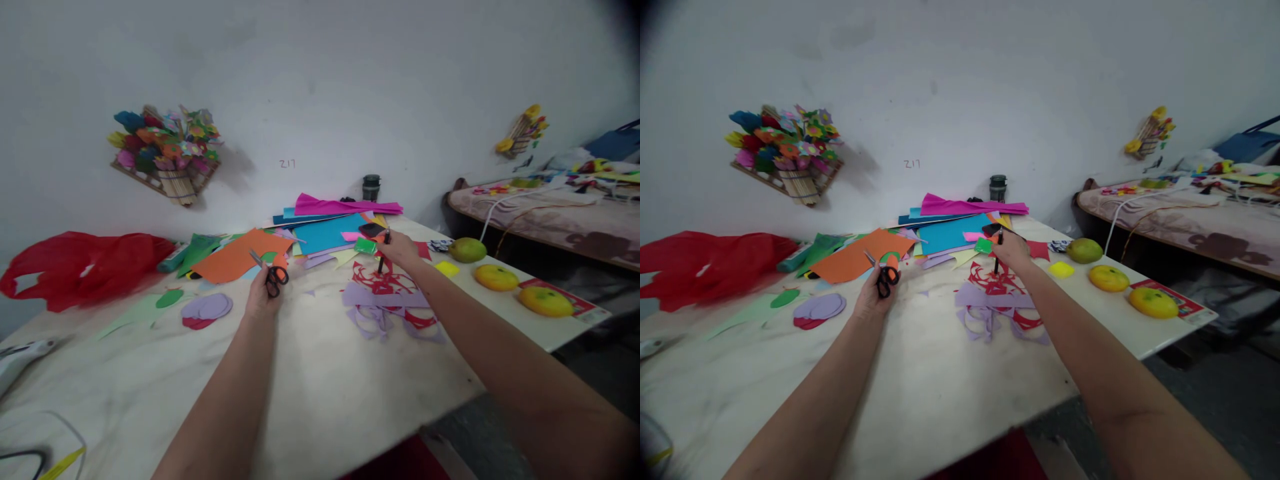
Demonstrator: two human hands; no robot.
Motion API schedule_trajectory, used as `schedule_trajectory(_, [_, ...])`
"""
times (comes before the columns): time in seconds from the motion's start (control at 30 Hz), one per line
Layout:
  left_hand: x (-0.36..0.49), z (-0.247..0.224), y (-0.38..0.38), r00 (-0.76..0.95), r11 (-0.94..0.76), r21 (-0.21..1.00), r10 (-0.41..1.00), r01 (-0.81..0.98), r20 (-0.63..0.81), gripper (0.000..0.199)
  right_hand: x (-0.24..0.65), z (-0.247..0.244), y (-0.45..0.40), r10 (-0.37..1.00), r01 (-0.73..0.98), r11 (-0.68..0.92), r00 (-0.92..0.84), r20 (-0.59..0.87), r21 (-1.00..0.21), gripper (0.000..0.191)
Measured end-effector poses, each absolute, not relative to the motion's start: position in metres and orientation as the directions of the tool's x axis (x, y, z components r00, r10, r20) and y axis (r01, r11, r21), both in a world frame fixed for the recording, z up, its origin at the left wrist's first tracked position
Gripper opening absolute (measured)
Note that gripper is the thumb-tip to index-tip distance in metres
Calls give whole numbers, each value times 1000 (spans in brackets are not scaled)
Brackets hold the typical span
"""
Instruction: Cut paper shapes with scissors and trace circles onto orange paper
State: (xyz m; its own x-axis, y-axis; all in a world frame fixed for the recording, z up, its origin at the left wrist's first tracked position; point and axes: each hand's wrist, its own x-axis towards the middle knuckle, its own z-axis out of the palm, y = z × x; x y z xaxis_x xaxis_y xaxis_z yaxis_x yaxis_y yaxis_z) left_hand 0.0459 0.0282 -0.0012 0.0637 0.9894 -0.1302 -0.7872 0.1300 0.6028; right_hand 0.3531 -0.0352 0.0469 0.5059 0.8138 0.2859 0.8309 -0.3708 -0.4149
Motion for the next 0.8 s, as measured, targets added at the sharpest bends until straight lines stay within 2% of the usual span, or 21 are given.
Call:
schedule_trajectory(0.1, [46,-1,28,55,124,591,989,-797,-134,20,357,46,-34,879,845,-284,419,230,-453,39])
schedule_trajectory(0.2, [46,-3,30,46,115,587,990,-802,-132,19,356,51,-35,879,850,-223,387,277,-478,44])
schedule_trajectory(0.4, [46,-6,32,58,99,579,994,-810,-89,20,351,71,-38,809,799,-320,510,293,-509,52])
schedule_trajectory(0.5, [46,-6,32,64,96,590,995,-802,-74,20,347,78,-34,814,779,-263,496,303,-569,57])
schedule_trajectory(0.6, [47,-6,31,60,86,619,996,-781,-62,18,331,77,-24,860,776,-158,412,301,-610,57])
schedule_trajectory(0.73, [48,-7,30,68,70,655,997,-752,-28,15,288,62,-3,969,674,-43,209,135,-738,47])
schedule_trajectory(0.8, [49,-8,29,71,65,669,997,-740,-18,15,264,52,9,988,651,-19,127,84,-759,38])
